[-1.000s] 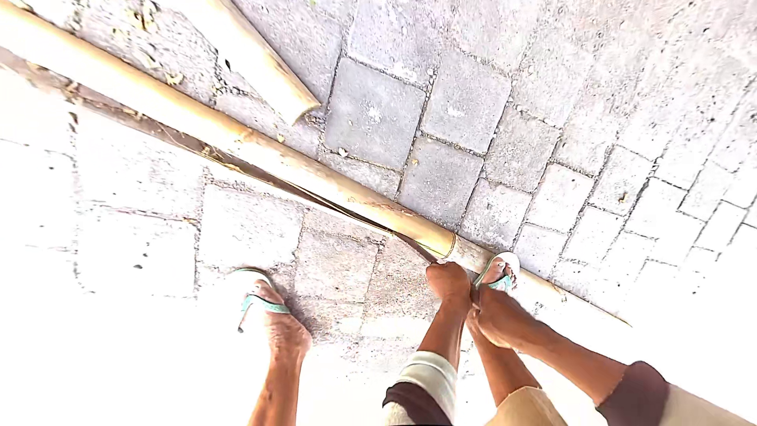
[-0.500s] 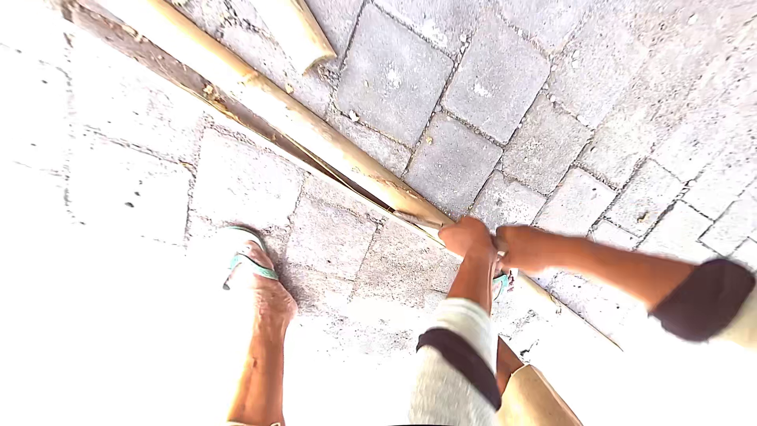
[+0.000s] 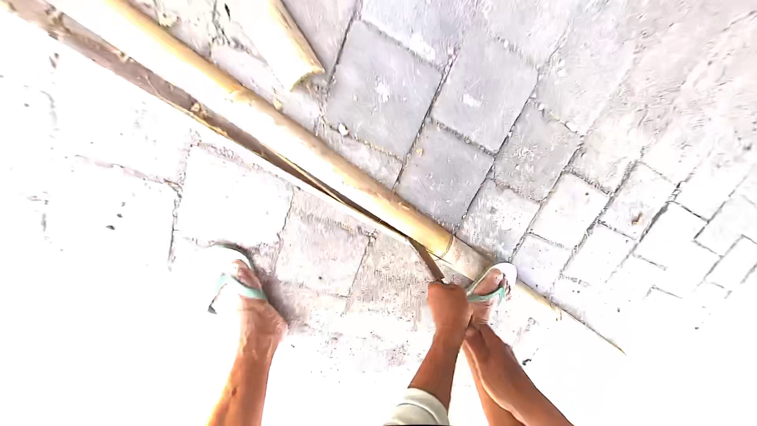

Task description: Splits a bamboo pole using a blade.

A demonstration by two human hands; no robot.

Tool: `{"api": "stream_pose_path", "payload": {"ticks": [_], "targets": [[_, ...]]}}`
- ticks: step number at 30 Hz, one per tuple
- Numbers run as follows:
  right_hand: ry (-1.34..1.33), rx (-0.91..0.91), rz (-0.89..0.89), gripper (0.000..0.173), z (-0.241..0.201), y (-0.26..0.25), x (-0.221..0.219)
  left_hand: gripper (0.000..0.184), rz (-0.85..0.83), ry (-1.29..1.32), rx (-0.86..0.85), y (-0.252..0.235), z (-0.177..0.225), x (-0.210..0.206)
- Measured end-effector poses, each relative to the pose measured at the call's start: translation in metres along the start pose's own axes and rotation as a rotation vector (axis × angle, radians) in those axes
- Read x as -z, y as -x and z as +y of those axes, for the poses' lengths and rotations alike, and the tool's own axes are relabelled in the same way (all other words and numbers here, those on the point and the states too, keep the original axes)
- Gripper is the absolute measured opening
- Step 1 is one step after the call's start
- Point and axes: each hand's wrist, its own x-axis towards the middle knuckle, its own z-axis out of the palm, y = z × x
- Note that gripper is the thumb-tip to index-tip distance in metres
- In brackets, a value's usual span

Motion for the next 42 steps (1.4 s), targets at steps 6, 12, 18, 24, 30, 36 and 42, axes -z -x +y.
{"api": "stream_pose_path", "payload": {"ticks": [6, 12, 18, 24, 30, 36, 42], "targets": [[0.136, -0.228, -0.041, 0.079, -0.029, 0.023, -0.023, 0.020, -0.365, 0.891, 0.083, -0.009, -0.040, 0.012], [-0.174, -0.338, 0.172, 0.052, -0.036, -0.009, -0.080, 0.027, -0.295, 0.477, 0.177, -0.024, -0.053, 0.036], [-0.412, -0.290, 0.298, 0.049, -0.071, -0.008, -0.095, 0.028, -0.349, 0.263, 0.116, -0.046, -0.071, 0.065], [-0.583, -0.364, 0.140, 0.017, -0.225, 0.054, 0.015, 0.028, -0.367, -0.192, 0.008, -0.073, -0.069, 0.119], [-0.708, -0.394, 0.081, 0.016, -0.266, 0.084, 0.047, 0.028, -0.394, -0.391, 0.059, -0.077, -0.049, 0.146], [-0.546, -0.229, 0.301, 0.040, -0.177, 0.056, -0.055, 0.031, -0.399, 0.000, 0.168, -0.030, -0.037, 0.120], [-0.300, -0.207, 0.105, 0.053, -0.109, 0.041, -0.099, 0.028, -0.351, 0.332, 0.247, 0.009, -0.005, 0.115]]}}
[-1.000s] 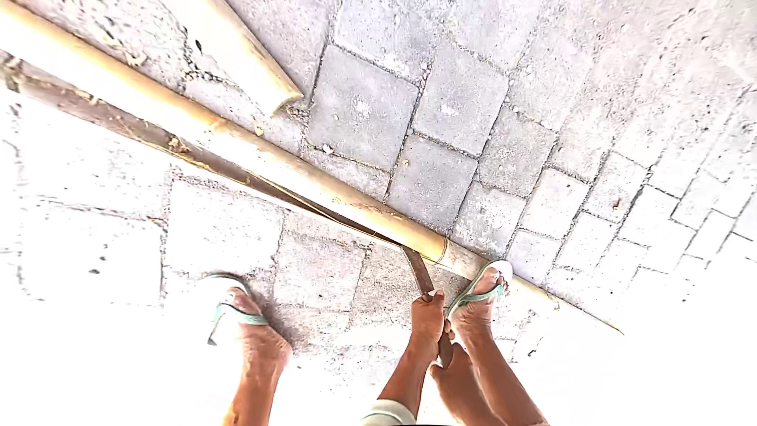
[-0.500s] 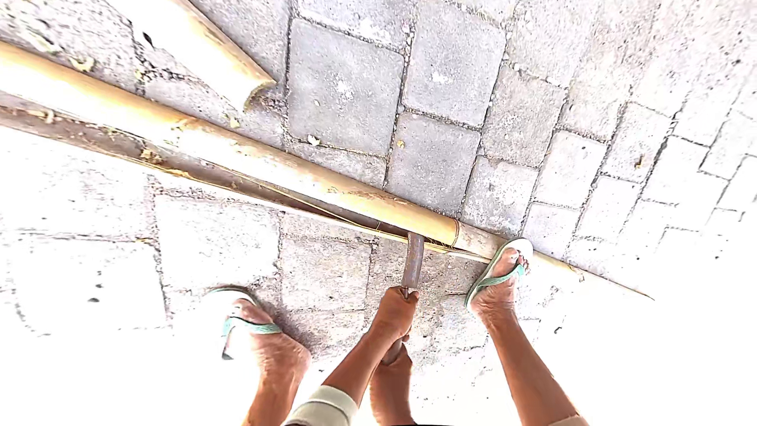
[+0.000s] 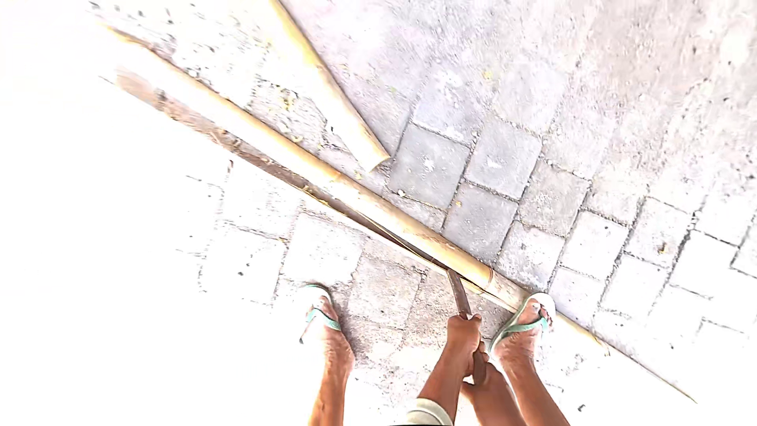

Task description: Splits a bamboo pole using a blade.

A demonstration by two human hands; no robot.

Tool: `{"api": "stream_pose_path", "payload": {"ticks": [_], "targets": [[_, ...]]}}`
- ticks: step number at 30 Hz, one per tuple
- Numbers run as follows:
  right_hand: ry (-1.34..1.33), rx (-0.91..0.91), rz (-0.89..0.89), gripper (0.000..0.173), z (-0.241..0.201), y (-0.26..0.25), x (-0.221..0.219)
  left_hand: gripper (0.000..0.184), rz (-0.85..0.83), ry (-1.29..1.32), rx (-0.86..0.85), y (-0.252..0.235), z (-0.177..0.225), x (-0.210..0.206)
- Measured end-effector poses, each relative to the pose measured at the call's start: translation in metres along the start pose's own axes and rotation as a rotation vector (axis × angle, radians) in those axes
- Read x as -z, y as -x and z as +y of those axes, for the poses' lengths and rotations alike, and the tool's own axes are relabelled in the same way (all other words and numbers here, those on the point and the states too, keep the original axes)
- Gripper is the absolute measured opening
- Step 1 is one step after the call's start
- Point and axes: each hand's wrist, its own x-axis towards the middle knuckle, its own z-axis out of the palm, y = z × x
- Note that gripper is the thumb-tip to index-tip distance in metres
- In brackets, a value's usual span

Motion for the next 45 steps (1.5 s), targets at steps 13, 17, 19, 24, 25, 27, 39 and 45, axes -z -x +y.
{"api": "stream_pose_path", "payload": {"ticks": [13, 17, 19, 24, 25, 27, 39, 45], "targets": [[0.613, 0.561, -0.017, 0.061, -0.141, 0.025, 0.033, 0.054, 0.079, 0.017, -0.643, 0.117, 0.066, 0.087], [0.715, 0.770, 0.063, 0.057, -0.166, -0.002, 0.062, 0.071, 0.059, -0.339, -0.699, 0.188, 0.024, 0.118], [0.904, 0.728, 0.086, 0.048, -0.186, -0.015, 0.074, 0.061, 0.026, -0.426, -0.674, 0.207, -0.005, 0.129], [1.253, 0.611, 0.150, 0.061, -0.210, -0.047, 0.080, 0.056, -0.032, -0.686, -0.502, 0.188, -0.049, 0.139], [1.295, 0.595, 0.158, 0.061, -0.210, -0.050, 0.078, 0.056, -0.034, -0.720, -0.504, 0.186, -0.047, 0.136], [1.368, 0.549, 0.174, 0.060, -0.214, -0.052, 0.072, 0.052, -0.017, -0.701, -0.594, 0.186, -0.041, 0.130], [0.904, 1.330, 0.300, 0.070, -0.187, -0.014, 0.057, 0.049, -0.006, -0.572, -0.664, 0.183, -0.043, 0.131], [1.281, 0.434, 0.257, 0.056, -0.177, -0.050, 0.055, 0.047, -0.006, -0.484, -0.660, 0.180, -0.049, 0.131]]}}
